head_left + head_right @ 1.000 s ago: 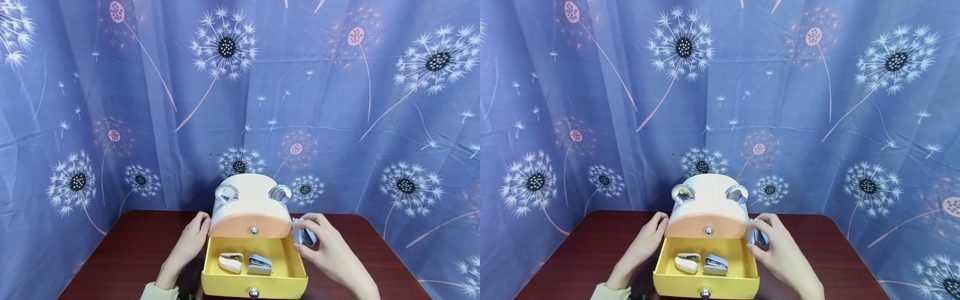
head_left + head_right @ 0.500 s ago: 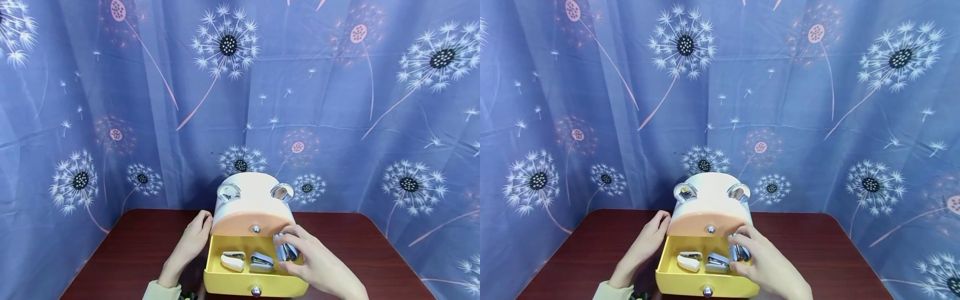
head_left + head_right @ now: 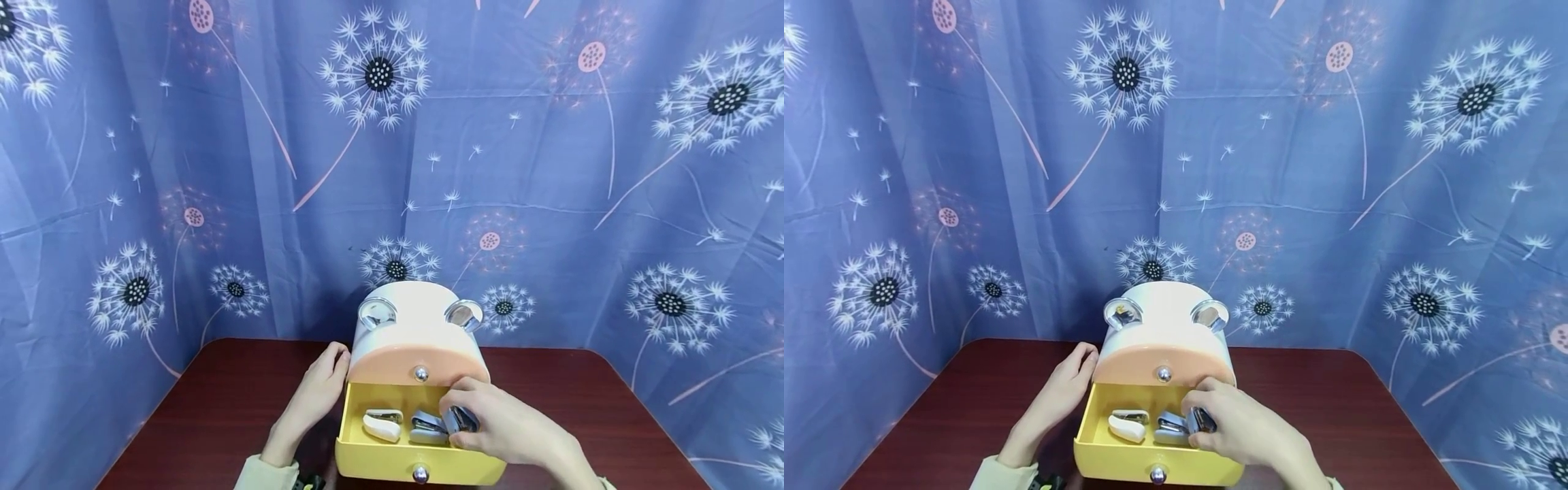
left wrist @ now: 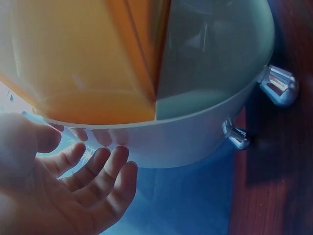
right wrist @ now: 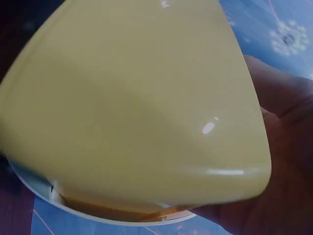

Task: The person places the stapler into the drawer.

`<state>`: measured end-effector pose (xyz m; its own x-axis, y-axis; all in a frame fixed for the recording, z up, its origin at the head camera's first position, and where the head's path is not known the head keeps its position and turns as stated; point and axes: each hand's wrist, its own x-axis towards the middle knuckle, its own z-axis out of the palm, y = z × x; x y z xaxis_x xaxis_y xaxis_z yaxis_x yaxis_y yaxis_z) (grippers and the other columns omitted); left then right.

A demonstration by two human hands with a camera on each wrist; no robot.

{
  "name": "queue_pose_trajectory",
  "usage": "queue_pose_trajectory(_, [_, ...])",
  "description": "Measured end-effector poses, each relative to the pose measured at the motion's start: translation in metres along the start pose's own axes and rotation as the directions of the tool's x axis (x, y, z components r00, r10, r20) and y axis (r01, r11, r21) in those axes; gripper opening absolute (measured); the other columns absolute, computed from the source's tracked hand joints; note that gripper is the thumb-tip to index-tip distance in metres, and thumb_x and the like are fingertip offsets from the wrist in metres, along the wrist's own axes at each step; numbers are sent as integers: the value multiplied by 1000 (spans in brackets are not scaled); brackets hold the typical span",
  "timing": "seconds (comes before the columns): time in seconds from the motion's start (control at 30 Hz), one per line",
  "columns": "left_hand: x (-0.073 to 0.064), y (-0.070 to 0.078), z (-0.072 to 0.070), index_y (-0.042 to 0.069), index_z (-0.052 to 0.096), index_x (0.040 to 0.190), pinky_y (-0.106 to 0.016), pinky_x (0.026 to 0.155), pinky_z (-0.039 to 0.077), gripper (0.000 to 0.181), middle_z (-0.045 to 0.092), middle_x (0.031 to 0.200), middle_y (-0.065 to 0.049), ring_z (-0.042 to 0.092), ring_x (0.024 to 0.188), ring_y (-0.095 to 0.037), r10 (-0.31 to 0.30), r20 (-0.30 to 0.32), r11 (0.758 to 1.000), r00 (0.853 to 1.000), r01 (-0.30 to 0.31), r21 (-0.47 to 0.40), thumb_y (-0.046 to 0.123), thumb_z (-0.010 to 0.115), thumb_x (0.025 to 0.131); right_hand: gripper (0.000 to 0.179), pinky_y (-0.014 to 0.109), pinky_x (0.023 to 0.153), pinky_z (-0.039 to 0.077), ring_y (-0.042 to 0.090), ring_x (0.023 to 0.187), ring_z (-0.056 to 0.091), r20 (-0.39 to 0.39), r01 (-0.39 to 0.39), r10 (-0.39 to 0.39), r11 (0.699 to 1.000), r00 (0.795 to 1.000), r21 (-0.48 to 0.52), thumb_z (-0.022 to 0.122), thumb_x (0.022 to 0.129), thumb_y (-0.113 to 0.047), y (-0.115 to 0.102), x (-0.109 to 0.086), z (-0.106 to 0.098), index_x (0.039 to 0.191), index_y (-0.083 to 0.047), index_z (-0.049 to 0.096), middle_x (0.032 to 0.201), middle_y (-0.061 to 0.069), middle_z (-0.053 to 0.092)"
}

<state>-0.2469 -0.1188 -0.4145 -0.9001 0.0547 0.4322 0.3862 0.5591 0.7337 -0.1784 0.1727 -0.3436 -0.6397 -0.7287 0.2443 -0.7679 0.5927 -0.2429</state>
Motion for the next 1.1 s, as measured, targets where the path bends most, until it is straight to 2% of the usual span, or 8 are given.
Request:
queue_pose_trajectory(0.17, [0,0,0,20,50,93,-27,60,39,8,46,72,5,47,67,-10,-2,-5,1000,1000,2,5,24,42,93,21,17,63,39,5,77,45,123,63,-68,997,990,46,69,73,-19,9,6,-3,91,-25,58,87,-11,47])
queue_pose_trajectory(0.27, [1,0,1,22,49,92,-27,60,39,7,46,72,4,47,67,-10,-9,-2,1000,1000,9,3,25,43,93,22,16,61,38,4,75,42,163,99,-101,995,981,17,70,71,-15,12,10,-2,89,-23,59,84,-12,46])
queue_pose_trajectory(0.47, [3,1,0,23,49,93,-27,59,39,6,46,72,4,46,67,-10,-2,1,1000,1000,2,11,25,43,93,22,16,55,36,2,69,38,239,43,-32,998,971,-44,73,70,-15,9,14,0,87,-22,60,78,-12,43])
queue_pose_trajectory(0.57, [3,2,0,22,49,93,-28,59,39,7,46,72,4,46,66,-11,-7,7,1000,1000,7,6,25,43,93,23,16,55,36,3,69,38,243,31,-16,998,970,-55,73,70,-16,10,15,2,87,-22,60,78,-12,45])
queue_pose_trajectory(0.8, [2,0,1,22,49,93,-28,59,39,8,46,72,4,47,67,-11,-16,8,1000,1000,16,6,26,42,93,25,17,53,35,2,65,39,247,53,-36,997,968,-63,74,67,-17,15,21,12,86,-21,58,72,-13,44])
queue_pose_trajectory(0.97, [1,0,1,22,49,93,-28,60,39,8,46,73,4,47,67,-12,-22,14,1000,1000,22,5,26,42,93,29,18,51,35,2,61,39,273,2,25,995,962,-99,76,64,-18,15,24,17,87,-22,58,72,-13,47])
queue_pose_trajectory(1.1, [1,1,0,21,49,94,-29,62,38,8,47,75,4,47,69,-12,-30,10,1000,1000,30,6,25,43,93,28,19,53,35,2,62,39,276,-10,48,990,960,-138,77,64,-19,14,26,19,84,-22,57,74,-12,48])
